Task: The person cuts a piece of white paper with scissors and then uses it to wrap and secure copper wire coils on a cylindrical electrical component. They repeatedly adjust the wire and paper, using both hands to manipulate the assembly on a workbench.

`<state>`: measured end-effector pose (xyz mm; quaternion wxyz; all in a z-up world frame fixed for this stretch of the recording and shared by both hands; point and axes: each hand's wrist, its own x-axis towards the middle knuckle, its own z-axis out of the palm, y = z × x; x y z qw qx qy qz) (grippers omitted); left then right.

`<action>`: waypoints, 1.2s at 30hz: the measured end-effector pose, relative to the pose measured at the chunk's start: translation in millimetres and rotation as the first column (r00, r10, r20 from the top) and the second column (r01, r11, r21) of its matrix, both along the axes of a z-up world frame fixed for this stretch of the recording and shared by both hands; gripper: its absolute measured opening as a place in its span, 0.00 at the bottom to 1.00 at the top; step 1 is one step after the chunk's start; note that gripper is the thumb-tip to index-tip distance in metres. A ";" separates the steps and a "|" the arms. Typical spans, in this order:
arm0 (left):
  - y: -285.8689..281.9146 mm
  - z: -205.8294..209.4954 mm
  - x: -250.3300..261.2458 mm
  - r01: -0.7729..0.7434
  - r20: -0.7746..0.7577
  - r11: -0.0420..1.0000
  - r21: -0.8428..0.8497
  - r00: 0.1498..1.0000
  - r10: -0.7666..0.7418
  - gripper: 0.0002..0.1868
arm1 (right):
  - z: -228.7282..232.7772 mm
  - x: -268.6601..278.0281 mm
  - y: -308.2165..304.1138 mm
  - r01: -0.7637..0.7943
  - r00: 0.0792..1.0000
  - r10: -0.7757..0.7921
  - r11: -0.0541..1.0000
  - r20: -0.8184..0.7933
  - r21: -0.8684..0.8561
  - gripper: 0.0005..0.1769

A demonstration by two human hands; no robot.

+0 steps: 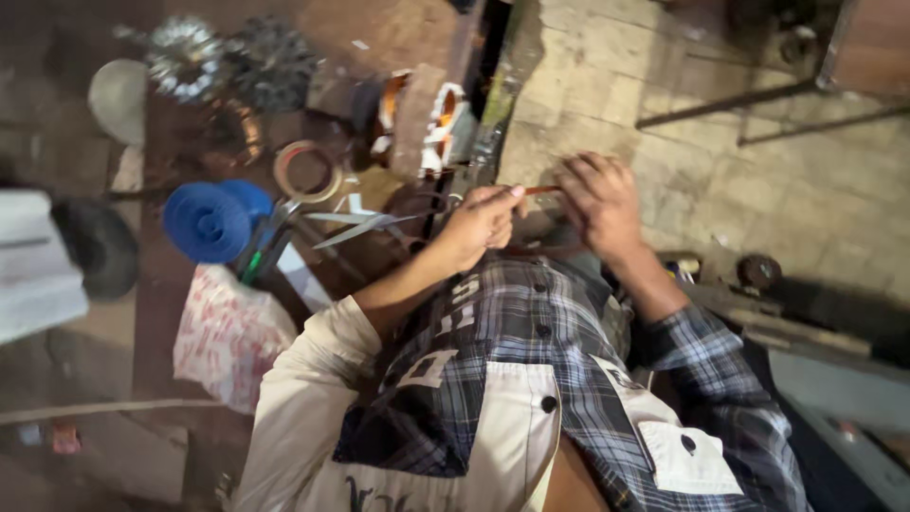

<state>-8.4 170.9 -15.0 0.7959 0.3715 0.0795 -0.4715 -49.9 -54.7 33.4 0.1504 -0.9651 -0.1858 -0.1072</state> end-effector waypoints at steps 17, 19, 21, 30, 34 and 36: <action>76.4 55.6 -28.6 -0.468 -0.037 0.883 0.013 0.883 0.469 0.15 | 27.3 36.7 97.4 -0.439 0.854 0.520 0.742 -0.022 0.507 0.55; 72.0 70.5 -24.6 -0.454 -0.096 0.887 -0.076 0.889 0.447 0.15 | 13.1 40.3 96.3 -0.451 0.864 0.504 0.757 0.017 0.473 0.46; 76.9 94.6 -25.9 -0.405 0.077 0.913 0.050 0.913 0.401 0.16 | -2.5 45.3 95.7 -0.441 0.879 0.469 0.729 0.089 0.524 0.39; 139.4 99.4 73.9 -0.692 0.830 0.572 0.440 0.557 0.036 0.12 | -25.8 48.3 99.4 0.235 0.941 0.177 0.275 -0.289 0.932 0.38; 149.4 61.2 134.5 -0.290 0.541 0.698 0.655 0.825 -0.165 0.09 | -8.7 65.3 99.2 0.258 0.921 0.102 0.563 -0.376 0.785 0.39; 146.6 46.5 155.4 -0.031 0.393 0.724 0.689 0.855 -0.338 0.08 | 2.8 72.9 96.9 0.214 0.928 0.055 0.729 -0.367 0.651 0.39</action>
